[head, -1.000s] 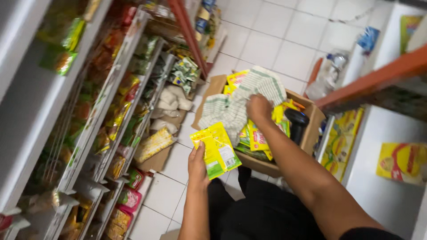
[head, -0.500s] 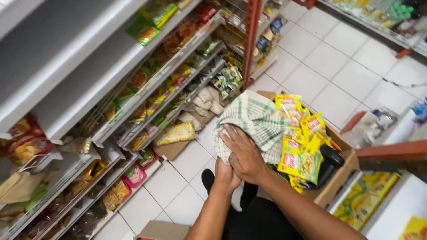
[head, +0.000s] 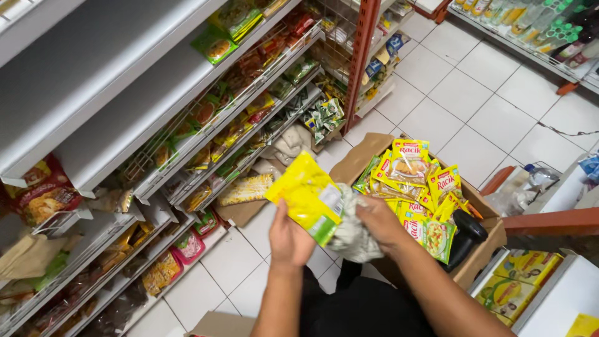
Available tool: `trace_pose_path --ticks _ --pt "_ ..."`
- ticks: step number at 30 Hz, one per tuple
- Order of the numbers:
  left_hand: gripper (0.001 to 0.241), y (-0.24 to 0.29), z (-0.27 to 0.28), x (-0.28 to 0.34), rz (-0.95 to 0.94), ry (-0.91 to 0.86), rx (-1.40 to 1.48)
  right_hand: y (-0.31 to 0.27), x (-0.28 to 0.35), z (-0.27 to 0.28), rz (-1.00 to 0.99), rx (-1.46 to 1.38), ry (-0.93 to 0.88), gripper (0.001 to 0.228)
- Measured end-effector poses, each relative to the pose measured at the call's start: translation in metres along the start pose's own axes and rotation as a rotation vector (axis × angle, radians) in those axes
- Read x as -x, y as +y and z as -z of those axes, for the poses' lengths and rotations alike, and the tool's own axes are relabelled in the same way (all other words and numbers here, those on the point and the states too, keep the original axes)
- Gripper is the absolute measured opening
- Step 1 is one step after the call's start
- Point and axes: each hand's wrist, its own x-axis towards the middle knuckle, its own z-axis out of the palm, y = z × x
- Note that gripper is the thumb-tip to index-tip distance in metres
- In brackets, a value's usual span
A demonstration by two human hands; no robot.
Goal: The person picks up seasoning packets from a cardboard box on the floor, scans them using a handheld barcode scanner, and places some packets onto a store shelf.
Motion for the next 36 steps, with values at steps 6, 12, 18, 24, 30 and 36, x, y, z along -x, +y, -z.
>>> trace_pose_path --ticks 6,12,18,24,30,36 --pt "0.048 -0.006 0.032 -0.024 -0.163 0.264 -0.304 -0.068 0.019 0.009 0.124 -0.629 0.139 0.050" --pt "0.035 -0.071 0.065 -0.050 -0.230 0.321 -0.511 -0.062 0.044 -0.073 0.583 0.584 -0.123 0.058" --pt "0.058 -0.052 0.038 -0.044 0.027 0.186 -0.128 -0.064 0.074 -0.088 0.634 0.945 -0.099 0.059" --pt "0.082 -0.043 0.004 -0.041 0.066 -0.024 0.060 -0.065 0.095 -0.025 0.453 0.592 -0.034 0.023" --pt "0.091 -0.057 0.037 -0.037 0.198 0.198 0.035 -0.073 0.106 0.081 0.551 0.217 0.769 0.019" --pt "0.100 -0.098 0.062 -0.016 0.225 -0.020 -0.006 0.009 0.083 0.128 0.605 1.114 0.409 0.043"
